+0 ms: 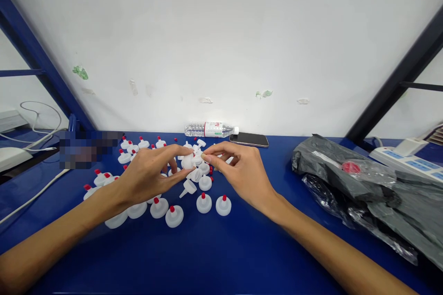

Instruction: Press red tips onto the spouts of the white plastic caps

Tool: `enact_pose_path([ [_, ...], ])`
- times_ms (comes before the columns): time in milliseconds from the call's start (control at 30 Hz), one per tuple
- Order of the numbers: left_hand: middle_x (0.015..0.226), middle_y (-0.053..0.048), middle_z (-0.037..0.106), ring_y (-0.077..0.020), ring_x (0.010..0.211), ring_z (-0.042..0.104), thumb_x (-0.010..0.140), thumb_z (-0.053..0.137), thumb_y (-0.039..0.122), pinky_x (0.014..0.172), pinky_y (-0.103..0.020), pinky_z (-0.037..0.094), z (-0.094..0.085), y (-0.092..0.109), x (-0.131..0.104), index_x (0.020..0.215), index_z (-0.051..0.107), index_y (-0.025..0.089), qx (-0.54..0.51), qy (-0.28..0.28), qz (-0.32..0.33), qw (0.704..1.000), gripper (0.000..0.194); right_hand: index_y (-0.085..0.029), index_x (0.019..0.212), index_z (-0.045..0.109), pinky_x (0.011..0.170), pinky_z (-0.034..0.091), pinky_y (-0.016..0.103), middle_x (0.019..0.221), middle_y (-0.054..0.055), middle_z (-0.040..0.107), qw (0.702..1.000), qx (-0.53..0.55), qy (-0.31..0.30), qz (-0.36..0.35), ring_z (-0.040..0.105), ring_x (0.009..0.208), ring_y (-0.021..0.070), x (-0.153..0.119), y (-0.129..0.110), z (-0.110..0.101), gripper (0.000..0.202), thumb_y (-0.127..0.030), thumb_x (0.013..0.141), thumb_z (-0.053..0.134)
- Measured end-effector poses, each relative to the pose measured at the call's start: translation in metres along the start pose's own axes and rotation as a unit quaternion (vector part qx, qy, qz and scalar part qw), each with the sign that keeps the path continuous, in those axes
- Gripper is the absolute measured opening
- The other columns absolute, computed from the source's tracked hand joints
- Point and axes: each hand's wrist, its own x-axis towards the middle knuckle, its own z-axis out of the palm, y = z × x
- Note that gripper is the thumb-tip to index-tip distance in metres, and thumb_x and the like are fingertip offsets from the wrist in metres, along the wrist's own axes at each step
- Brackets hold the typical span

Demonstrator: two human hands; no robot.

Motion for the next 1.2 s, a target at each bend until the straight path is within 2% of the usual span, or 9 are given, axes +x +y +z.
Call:
enact_pose_path([
  [167, 0.099, -0.002, 0.078, -0.0089, 0.053, 0.066, 0.097, 0.063, 0.026, 0.047, -0.021, 0.041, -0.002, 0.002, 0.001, 0.118, 0.056, 0.019, 0.027, 0.024, 0.015, 0.999, 0.024, -0.029, 0.092, 0.081, 0.057, 0.047, 0.028, 0.084, -0.001, 0.077, 1.000, 0.011, -0.010, 0.010, 0.067, 0.069, 0.0163, 0.000, 0.000, -0.002, 0.009, -0.035, 0.092, 0.073],
  [400, 0.097, -0.003, 0.079, -0.0108, 0.059, 0.070, 0.098, 0.062, 0.028, 0.048, -0.020, 0.045, -0.001, 0.003, 0.002, 0.117, 0.056, 0.018, 0.034, 0.025, 0.036, 0.998, 0.021, -0.029, 0.090, 0.081, 0.057, 0.048, 0.029, 0.092, 0.000, 0.079, 1.000, 0.006, -0.019, 0.010, 0.068, 0.069, 0.0166, -0.001, 0.002, 0.003, 0.011, -0.035, 0.092, 0.072],
  [533, 0.101, -0.004, 0.079, -0.0116, 0.059, 0.071, 0.098, 0.064, 0.028, 0.049, -0.022, 0.047, -0.002, 0.004, 0.002, 0.117, 0.056, 0.018, 0.045, 0.026, 0.047, 0.998, 0.023, -0.028, 0.090, 0.080, 0.055, 0.048, 0.027, 0.082, 0.000, 0.077, 0.998, 0.047, -0.014, 0.026, 0.065, 0.062, 0.0149, -0.001, 0.001, 0.004, 0.010, -0.037, 0.089, 0.075],
  [633, 0.105, -0.004, 0.079, -0.0124, 0.061, 0.072, 0.099, 0.061, 0.023, 0.050, -0.023, 0.049, -0.006, 0.006, 0.002, 0.117, 0.055, 0.018, 0.083, 0.030, 0.078, 0.993, 0.020, -0.028, 0.092, 0.081, 0.050, 0.044, 0.025, 0.073, -0.002, 0.073, 0.996, 0.067, -0.035, 0.044, 0.061, 0.058, 0.0131, 0.000, 0.001, 0.004, 0.012, -0.039, 0.089, 0.076],
  [767, 0.107, -0.001, 0.079, -0.0128, 0.066, 0.075, 0.098, 0.056, 0.018, 0.051, -0.023, 0.049, -0.009, 0.008, 0.004, 0.119, 0.054, 0.020, 0.131, 0.048, 0.114, 0.984, 0.021, -0.027, 0.093, 0.080, 0.056, 0.047, 0.024, 0.076, -0.002, 0.074, 0.995, 0.066, -0.067, 0.043, 0.063, 0.061, 0.0126, -0.001, 0.003, 0.005, 0.014, -0.038, 0.093, 0.072],
  [1067, 0.103, 0.000, 0.079, -0.0126, 0.067, 0.074, 0.100, 0.057, 0.021, 0.049, -0.024, 0.046, -0.009, 0.010, 0.004, 0.119, 0.055, 0.019, 0.140, 0.048, 0.118, 0.982, 0.020, -0.025, 0.092, 0.075, 0.058, 0.046, 0.024, 0.077, -0.002, 0.071, 0.995, 0.030, -0.095, 0.010, 0.064, 0.063, 0.0126, -0.004, 0.009, 0.008, 0.024, -0.042, 0.101, 0.061],
  [1133, 0.103, 0.001, 0.079, -0.0122, 0.067, 0.074, 0.100, 0.059, 0.025, 0.049, -0.024, 0.045, -0.009, 0.012, 0.005, 0.118, 0.056, 0.019, 0.138, 0.041, 0.110, 0.983, 0.019, -0.024, 0.091, 0.074, 0.058, 0.046, 0.024, 0.077, -0.003, 0.071, 0.996, 0.012, -0.090, -0.006, 0.064, 0.063, 0.0123, -0.003, 0.008, 0.007, 0.023, -0.040, 0.101, 0.060],
  [1200, 0.106, -0.001, 0.079, -0.0129, 0.065, 0.073, 0.099, 0.063, 0.037, 0.049, -0.026, 0.045, -0.010, 0.013, 0.006, 0.122, 0.057, 0.019, 0.140, 0.042, 0.102, 0.984, 0.029, -0.024, 0.092, 0.073, 0.058, 0.046, 0.024, 0.078, -0.003, 0.071, 0.996, -0.012, -0.086, -0.021, 0.064, 0.062, 0.0123, 0.001, 0.009, 0.004, 0.023, -0.038, 0.102, 0.059],
])
